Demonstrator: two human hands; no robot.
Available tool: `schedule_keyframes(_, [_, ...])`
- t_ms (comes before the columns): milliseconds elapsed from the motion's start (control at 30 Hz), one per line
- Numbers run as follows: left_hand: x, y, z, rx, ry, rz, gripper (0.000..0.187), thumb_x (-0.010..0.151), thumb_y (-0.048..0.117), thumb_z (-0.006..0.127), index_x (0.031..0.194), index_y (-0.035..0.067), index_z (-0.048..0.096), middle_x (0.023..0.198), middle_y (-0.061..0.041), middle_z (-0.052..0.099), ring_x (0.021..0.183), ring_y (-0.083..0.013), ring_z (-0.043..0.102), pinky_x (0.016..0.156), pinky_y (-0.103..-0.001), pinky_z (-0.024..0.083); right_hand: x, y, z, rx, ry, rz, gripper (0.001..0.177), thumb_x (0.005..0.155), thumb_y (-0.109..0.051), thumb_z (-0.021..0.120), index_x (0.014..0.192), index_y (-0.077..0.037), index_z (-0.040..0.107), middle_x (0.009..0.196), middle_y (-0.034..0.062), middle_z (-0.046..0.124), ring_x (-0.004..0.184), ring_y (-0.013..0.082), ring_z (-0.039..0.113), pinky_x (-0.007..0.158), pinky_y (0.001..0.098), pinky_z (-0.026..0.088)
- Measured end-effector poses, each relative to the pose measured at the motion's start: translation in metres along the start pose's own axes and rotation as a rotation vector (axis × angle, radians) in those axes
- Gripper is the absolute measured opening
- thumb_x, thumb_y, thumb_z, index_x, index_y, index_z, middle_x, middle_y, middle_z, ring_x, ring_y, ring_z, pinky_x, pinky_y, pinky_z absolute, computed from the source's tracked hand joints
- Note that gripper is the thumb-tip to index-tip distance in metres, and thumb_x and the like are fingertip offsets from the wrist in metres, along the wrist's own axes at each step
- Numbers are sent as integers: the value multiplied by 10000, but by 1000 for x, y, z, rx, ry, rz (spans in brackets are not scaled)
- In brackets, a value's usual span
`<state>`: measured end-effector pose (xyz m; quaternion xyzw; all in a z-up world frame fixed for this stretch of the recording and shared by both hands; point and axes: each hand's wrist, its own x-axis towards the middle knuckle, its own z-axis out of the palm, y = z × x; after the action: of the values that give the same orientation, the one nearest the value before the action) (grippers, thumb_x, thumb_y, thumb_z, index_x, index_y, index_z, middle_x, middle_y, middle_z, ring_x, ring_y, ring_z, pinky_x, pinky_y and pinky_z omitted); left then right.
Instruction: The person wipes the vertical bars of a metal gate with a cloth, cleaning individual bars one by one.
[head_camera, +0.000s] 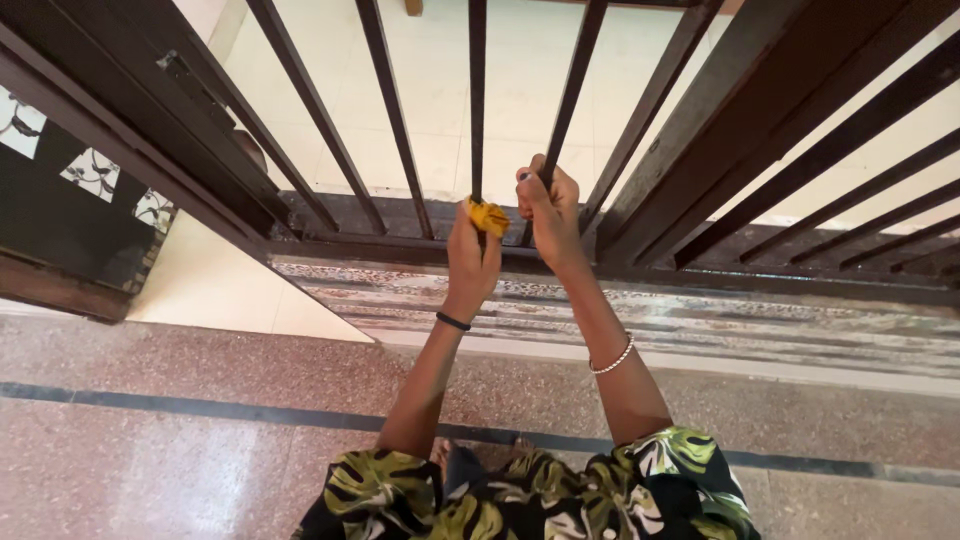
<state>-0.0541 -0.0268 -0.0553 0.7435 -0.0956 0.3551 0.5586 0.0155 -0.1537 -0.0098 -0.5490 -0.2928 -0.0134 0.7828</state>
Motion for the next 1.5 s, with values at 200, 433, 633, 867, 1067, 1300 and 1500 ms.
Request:
schedule_keyframes(200, [56,30,-22,-370,-194,-398,198,1017,69,472,1185,12,563,855,-1,554,656,-121,502,535,-270,397,5,4,-7,142,-23,132,372,1093,-289,602,818,-141,401,676,-68,339,561,45,272,510,258,210])
schedule_keyframes(433, [95,64,-16,-205,-95,-31,130,1114,146,438,1131,27,487,838,-40,587,668,-110,566,571,-278,434,9,1,4,40,60,86,424,1064,-356,601,752,-131,423,622,-50,347,498,49,279,466,271,207])
schedule_keyframes(633, [39,17,-21,-177,-187,-121,117,1082,79,482,1173,27,533,890,-72,603,781,-137,607,682,-286,487,8,2,2,102,6,44,447,1073,-368,614,760,-148,383,633,-67,321,515,42,285,482,263,211])
schedule_keyframes(867, [96,59,-26,-450,-107,-245,282,1022,69,498,1298,34,454,1008,-71,641,843,-157,647,697,-309,568,4,5,6,136,88,133,366,1059,-276,615,790,-139,409,625,-67,326,514,43,286,483,255,204])
schedule_keyframes(1067, [45,33,-20,-63,-113,-126,273,1044,6,439,1313,-22,477,1020,-177,632,902,-298,669,775,-395,526,2,-4,14,138,86,65,330,1074,-306,617,867,-130,432,680,-73,336,565,25,306,529,226,237])
schedule_keyframes(1300, [-2,-11,-43,33,-75,-74,375,976,-91,566,1327,37,588,1203,-130,635,1071,-255,675,899,-380,614,-52,-17,82,-1042,543,-537,414,1079,-202,532,1374,78,457,1265,291,451,1164,346,545,1014,412,528])
schedule_keyframes(1500, [-19,32,-55,-93,-50,-66,420,963,-71,543,1329,108,643,1267,-117,592,1147,-267,615,978,-386,560,-95,37,86,-589,236,-276,283,1083,-102,501,1347,-54,593,1392,205,582,1302,287,616,1066,435,583])
